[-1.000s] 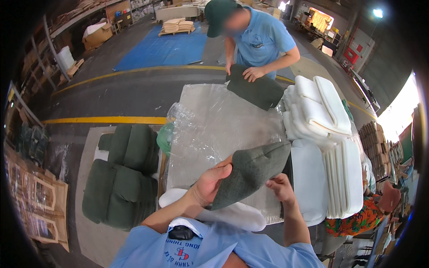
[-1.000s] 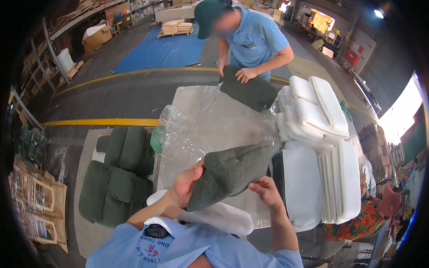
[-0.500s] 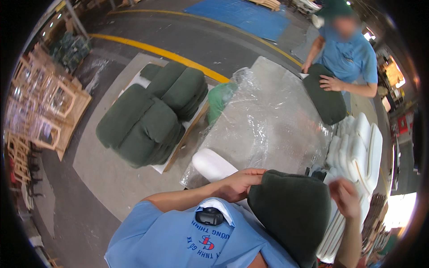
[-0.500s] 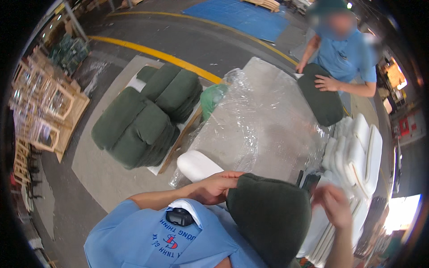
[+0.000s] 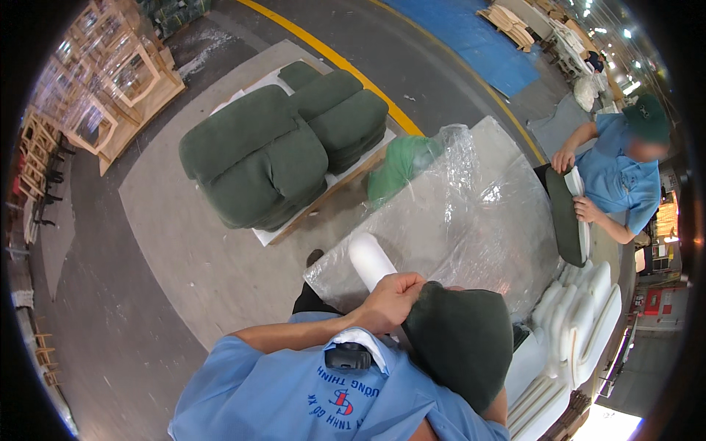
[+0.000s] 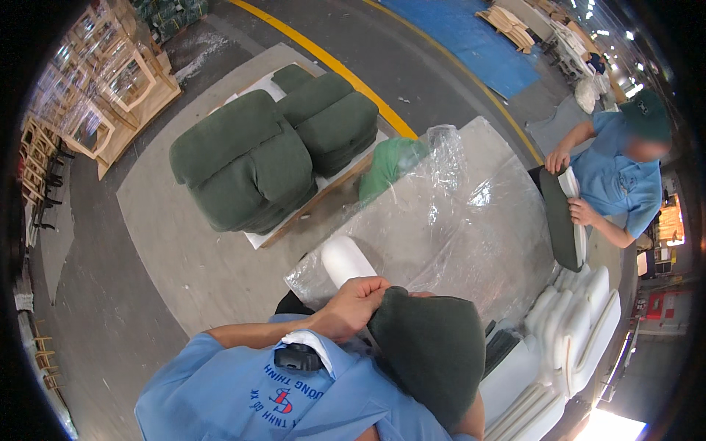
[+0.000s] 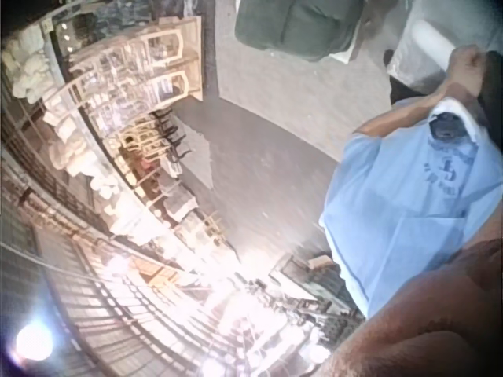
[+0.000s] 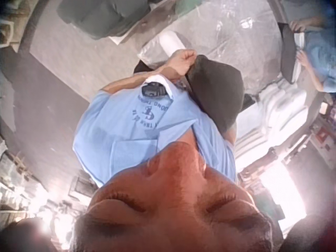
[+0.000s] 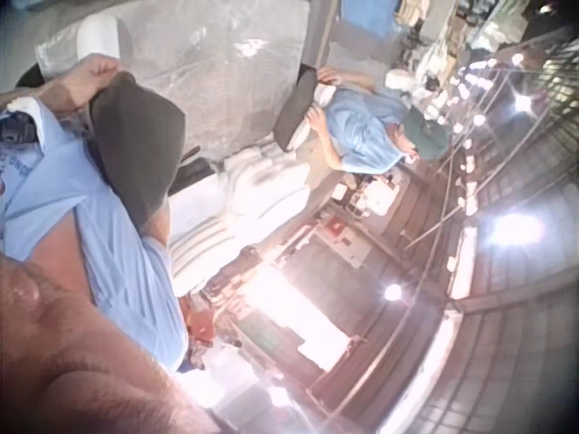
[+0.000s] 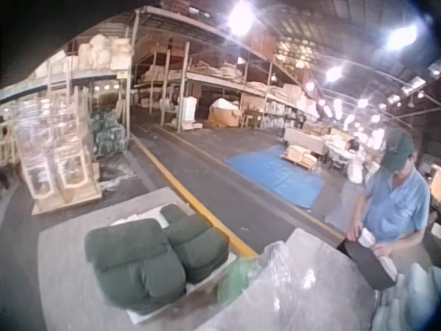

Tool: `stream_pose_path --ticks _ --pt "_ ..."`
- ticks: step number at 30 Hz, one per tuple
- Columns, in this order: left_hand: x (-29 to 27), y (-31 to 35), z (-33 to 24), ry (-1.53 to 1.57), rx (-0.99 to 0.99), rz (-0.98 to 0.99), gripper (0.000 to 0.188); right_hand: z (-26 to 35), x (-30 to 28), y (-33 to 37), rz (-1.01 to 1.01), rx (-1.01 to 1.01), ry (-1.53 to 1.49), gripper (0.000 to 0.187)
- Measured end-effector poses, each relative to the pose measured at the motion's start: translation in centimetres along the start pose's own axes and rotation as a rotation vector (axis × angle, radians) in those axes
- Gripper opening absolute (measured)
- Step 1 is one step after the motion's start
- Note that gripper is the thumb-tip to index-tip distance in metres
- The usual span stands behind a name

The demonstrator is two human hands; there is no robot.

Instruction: The person inserts white foam inserts into green fabric covers one at a time, aligns edges, and places the finished cushions on a nearby stack. The person repeats this process for multiple cushions throughout the clip.

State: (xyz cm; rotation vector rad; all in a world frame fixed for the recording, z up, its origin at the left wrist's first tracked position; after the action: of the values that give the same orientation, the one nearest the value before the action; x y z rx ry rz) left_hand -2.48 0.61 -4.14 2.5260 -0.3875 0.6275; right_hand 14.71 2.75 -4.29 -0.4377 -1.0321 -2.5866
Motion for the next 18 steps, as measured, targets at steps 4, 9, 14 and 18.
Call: stream_pose_path --ticks 4,9,14,18 --pt "-1.5 0.2 -0.2 -0.022 -0.011 -0.173 0.018 0.7 2.4 0.4 0.181 0.145 0.009 0.036" --pt "-2.8 1.1 0.7 0.382 -0.019 -0.141 0.023 1.7 5.1 -0.5 0.337 0.198 -0.076 0.029" --pt "-1.2 4.4 2.3 0.557 -0.232 0.244 0.037 1.5 5.3 -1.5 0.260 0.098 -0.134 0.023" --pt "-1.9 4.1 3.6 0.491 -0.166 0.230 0.036 2.0 6.4 -2.4 0.336 0.274 -0.283 0.018"
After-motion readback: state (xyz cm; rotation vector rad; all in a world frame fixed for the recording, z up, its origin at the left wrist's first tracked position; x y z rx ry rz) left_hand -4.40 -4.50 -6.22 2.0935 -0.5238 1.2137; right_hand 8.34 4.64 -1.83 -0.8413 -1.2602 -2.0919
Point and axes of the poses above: each hand's wrist, its own y-axis away from the middle knuckle, its own x-axis out of the palm, z = x × y, the point moved 6 cm from there along -y, towards the middle knuckle, and after that the axes turned 8 degrees about -y, right-handed, at the moved point
